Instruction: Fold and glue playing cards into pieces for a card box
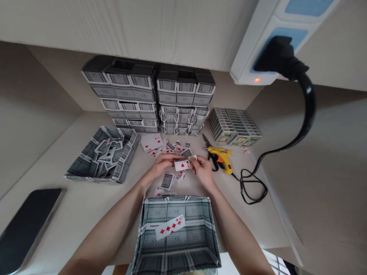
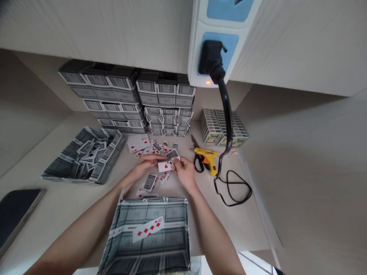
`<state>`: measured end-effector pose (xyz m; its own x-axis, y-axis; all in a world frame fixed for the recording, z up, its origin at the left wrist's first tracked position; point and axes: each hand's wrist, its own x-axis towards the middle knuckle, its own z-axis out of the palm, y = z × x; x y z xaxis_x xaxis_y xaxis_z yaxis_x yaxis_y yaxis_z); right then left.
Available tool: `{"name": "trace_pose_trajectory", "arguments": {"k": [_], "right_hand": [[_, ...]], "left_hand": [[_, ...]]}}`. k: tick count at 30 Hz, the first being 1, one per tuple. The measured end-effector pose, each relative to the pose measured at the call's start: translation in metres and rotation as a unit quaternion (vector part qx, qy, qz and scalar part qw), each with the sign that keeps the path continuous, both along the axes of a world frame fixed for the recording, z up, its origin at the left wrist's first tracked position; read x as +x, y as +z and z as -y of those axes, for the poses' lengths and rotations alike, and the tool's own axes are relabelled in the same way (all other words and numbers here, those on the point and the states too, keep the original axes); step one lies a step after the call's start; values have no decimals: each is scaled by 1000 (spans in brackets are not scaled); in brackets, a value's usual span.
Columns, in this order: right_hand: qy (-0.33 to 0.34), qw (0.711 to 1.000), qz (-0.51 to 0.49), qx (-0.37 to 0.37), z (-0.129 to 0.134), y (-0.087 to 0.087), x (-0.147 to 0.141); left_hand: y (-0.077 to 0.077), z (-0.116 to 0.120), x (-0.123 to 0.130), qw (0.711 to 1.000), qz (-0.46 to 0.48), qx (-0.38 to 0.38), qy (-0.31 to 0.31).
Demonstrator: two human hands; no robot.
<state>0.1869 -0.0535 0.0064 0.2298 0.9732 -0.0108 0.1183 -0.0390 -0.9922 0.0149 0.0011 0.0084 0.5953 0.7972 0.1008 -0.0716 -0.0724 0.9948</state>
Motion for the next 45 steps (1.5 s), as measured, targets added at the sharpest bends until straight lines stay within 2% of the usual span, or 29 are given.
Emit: {"name": "trace_pose_trajectory", "arguments": {"k": [3, 7, 16, 18, 22, 26, 32, 37, 45], "right_hand": [[-5, 1000, 25, 15, 2, 0, -2], [4, 998, 50, 21, 4, 3, -6], [30, 994, 87, 60, 6, 6, -6], [35, 993, 93, 63, 6, 6, -5], [51, 994, 79, 63, 6, 5, -4], [59, 996, 47, 54, 4, 5, -5], [48, 998, 20, 37, 2, 2, -5], [10, 999, 42, 21, -2, -7, 4], [-1, 997, 77, 30, -6, -14, 6]], "left_hand": [[-3, 0, 5, 996, 1, -80, 30], [-5, 0, 16, 993, -40, -41, 107], [2, 0, 19, 993, -80, -76, 40], [4, 1, 19, 993, -106, -51, 20], [7, 3, 19, 981, -184, 57, -14], [4, 5, 17, 980, -180, 84, -32], [1, 7, 14, 984, -162, 78, -17], [4, 10, 15, 986, -146, 56, 54], [1, 10, 13, 987, -119, 61, 91]]}}
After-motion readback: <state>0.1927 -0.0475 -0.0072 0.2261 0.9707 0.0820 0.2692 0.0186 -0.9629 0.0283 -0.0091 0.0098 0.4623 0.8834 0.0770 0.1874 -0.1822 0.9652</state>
